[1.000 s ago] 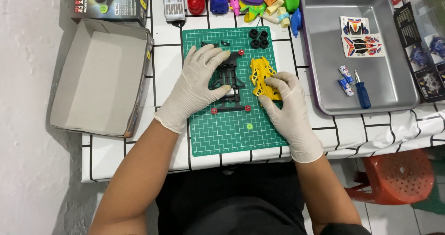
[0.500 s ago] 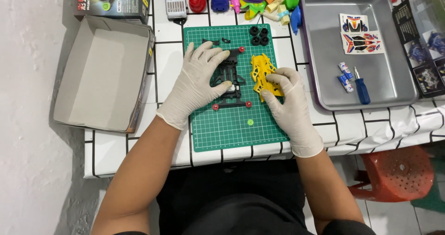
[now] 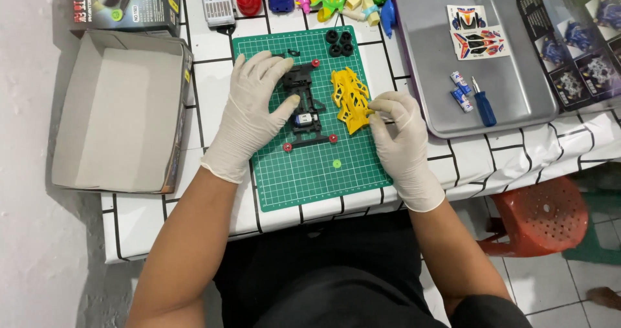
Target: The person assembles a toy car chassis on a green cutting mat. They attach red wheels to the black frame, secure a battery pack, and use a screwdriver to tighten components. Finally, they place a yellow body shell onto the chassis.
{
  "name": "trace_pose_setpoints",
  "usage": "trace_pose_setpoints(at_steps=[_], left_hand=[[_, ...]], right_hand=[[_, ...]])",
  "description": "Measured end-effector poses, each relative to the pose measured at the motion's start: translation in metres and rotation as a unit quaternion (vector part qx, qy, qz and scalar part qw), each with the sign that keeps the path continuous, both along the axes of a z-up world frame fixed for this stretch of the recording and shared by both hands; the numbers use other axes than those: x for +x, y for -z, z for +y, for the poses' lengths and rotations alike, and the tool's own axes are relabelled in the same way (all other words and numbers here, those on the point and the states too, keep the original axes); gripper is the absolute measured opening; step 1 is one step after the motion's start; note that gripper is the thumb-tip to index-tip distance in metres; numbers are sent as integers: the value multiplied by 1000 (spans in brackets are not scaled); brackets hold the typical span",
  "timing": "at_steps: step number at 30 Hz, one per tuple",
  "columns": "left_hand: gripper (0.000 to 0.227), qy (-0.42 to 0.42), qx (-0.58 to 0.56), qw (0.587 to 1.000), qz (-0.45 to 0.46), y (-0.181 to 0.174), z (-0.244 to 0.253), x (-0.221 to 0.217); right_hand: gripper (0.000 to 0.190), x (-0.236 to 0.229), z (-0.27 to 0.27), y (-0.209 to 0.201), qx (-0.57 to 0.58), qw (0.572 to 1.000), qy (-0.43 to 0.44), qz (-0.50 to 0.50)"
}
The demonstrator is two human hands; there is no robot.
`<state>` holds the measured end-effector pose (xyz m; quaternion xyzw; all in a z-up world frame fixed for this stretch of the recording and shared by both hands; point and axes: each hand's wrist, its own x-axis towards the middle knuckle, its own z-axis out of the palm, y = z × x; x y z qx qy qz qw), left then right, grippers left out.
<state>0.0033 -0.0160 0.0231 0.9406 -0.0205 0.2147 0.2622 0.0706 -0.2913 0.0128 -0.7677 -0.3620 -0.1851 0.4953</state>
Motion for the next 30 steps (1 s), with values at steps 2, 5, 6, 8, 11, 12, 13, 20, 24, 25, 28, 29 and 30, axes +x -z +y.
trace_pose_setpoints(at_steps=[2, 5, 6, 8, 11, 12, 13, 20, 24, 25, 28, 29, 30], left_hand=[[58, -9, -7, 1000, -8, 6, 3, 1], [55, -26, -14, 999, -31, 13, 9, 2], [54, -32, -14, 998, -45, 15, 11, 2], [52, -41, -24, 998, -46, 16, 13, 4], [48, -52, -40, 997, -46, 21, 17, 6], [46, -54, -45, 997, -44, 23, 18, 7], [46, -57, -46, 996, -45, 25, 18, 8], [41, -63, -54, 996, -31, 35, 24, 14], [44, -59, -67, 996, 0, 37, 24, 17], [44, -61, -66, 996, -1, 35, 24, 18], [51, -53, -72, 995, 33, 32, 21, 18], [58, -45, -67, 996, 49, 30, 20, 17], [65, -37, -63, 995, 64, 28, 19, 16]], right_hand=[[25, -3, -1, -4, -36, 999, -10, 9], [47, -9, 1, -10, -105, 994, -27, 26], [56, -11, 1, -13, -140, 989, -33, 36], [58, -12, 2, -16, -153, 987, -36, 36], [63, -16, 9, -23, -198, 979, -30, 40], [65, -18, 12, -25, -228, 972, -20, 45], [65, -18, 14, -26, -229, 972, -22, 44], [51, -16, 17, -20, -259, 964, 14, 63], [44, -15, 17, -18, -228, 969, 14, 97], [44, -15, 16, -20, -228, 969, 13, 96], [41, -16, 13, -24, -162, 977, -2, 137], [41, -16, 11, -24, -128, 981, -25, 143], [41, -16, 9, -24, -95, 983, -49, 148]])
